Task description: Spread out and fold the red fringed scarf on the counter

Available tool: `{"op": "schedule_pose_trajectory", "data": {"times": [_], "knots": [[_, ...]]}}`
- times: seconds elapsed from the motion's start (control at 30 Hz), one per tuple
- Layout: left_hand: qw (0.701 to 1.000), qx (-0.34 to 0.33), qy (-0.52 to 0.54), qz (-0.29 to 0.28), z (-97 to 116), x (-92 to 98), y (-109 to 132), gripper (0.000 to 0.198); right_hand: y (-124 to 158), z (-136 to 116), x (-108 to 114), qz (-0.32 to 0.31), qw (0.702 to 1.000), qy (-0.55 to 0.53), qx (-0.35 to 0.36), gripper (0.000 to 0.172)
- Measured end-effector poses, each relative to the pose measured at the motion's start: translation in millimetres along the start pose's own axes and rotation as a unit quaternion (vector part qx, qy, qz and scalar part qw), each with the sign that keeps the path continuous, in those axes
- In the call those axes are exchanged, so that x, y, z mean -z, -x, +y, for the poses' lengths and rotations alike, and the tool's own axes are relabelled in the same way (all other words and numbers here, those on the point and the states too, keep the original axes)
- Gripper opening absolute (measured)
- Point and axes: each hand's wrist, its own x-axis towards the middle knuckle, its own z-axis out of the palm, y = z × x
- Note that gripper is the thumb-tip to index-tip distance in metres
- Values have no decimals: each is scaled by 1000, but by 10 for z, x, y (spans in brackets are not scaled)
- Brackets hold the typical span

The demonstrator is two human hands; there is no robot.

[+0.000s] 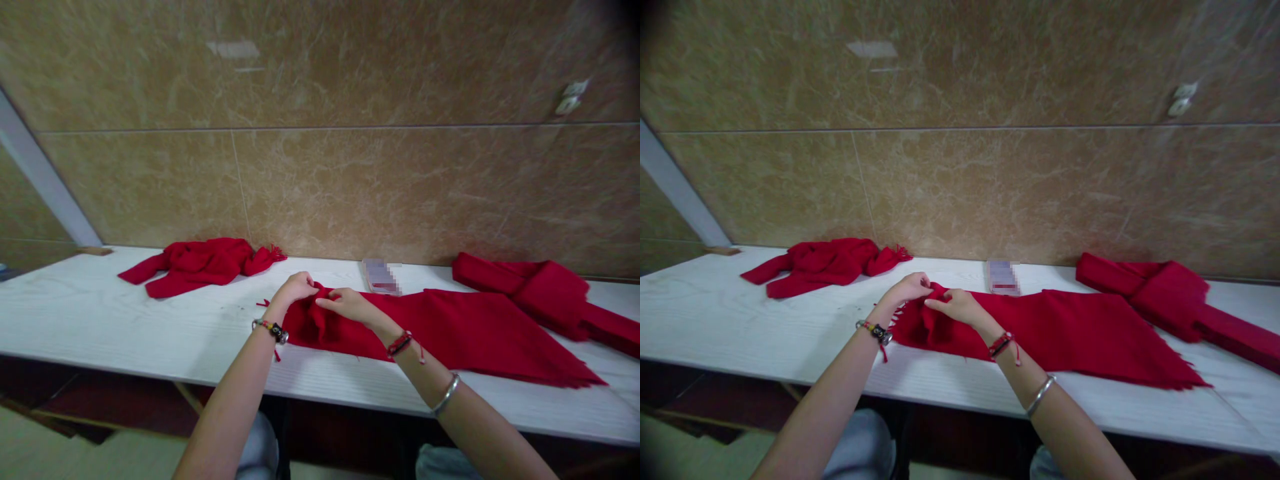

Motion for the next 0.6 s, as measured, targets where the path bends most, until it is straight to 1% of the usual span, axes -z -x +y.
{"op": "schedule_pose_trajectory", "data": {"times": [0.13,0.2,0.27,0.37,0.43,0.53,0.6], "knots": [[998,-40,-41,16,20,-50,-44,10,-15,41,-34,36,997,70,-24,17],[995,-62,-67,26,-2,-78,-59,17,-29,79,-25,43,995,83,-36,17],[992,-79,-99,32,-36,-107,-64,24,-47,134,11,51,993,90,-49,22],[984,-91,-149,39,-74,-151,-48,29,-71,225,82,65,991,99,-62,26],[978,-96,-177,52,-73,-177,-30,30,-81,270,112,74,990,103,-61,22],[970,-98,-210,68,-44,-219,-21,28,-94,301,114,85,990,105,-50,11],[967,-94,-226,69,-25,-251,-37,26,-103,307,99,90,990,104,-42,12]]}}
